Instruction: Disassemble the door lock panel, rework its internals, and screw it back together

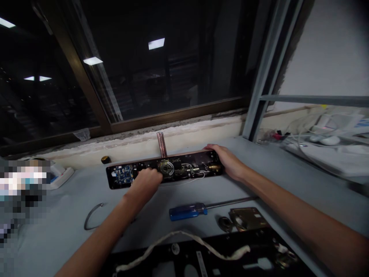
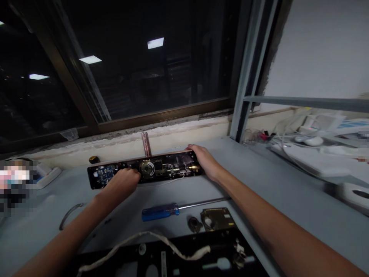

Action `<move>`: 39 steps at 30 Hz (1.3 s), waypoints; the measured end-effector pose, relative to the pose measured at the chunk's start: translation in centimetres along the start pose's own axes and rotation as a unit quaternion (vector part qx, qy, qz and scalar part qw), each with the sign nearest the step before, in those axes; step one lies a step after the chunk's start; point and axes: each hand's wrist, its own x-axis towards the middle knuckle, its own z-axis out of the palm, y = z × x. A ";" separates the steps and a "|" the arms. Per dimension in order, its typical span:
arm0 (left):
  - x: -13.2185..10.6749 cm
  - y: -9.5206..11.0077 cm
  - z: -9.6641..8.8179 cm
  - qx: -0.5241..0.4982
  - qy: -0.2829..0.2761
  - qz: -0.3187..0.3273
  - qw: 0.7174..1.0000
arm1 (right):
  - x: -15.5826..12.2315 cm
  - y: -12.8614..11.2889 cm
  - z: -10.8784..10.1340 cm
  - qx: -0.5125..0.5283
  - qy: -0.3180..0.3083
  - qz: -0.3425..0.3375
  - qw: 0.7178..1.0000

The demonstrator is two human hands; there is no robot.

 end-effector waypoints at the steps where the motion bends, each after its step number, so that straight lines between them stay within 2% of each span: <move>1: 0.0 0.0 -0.1 0.003 0.000 0.008 1.000 | 0.0 0.0 0.0 -0.001 0.000 0.000 1.000; 4: 0.1 0.0 -0.2 0.007 0.004 0.022 1.000 | -0.1 -0.1 0.0 -0.003 0.000 0.000 1.000; 17: 0.1 -0.1 0.3 -0.016 0.007 -0.024 1.000 | 0.1 0.1 0.0 0.000 0.003 0.004 1.000; 30: 0.0 -0.8 0.6 -0.010 0.027 -0.006 1.000 | -0.1 0.0 0.1 -0.005 0.000 -0.003 1.000; 39: 0.0 -0.7 0.7 -0.014 0.017 0.008 1.000 | -0.1 -0.1 0.1 -0.005 0.007 0.002 1.000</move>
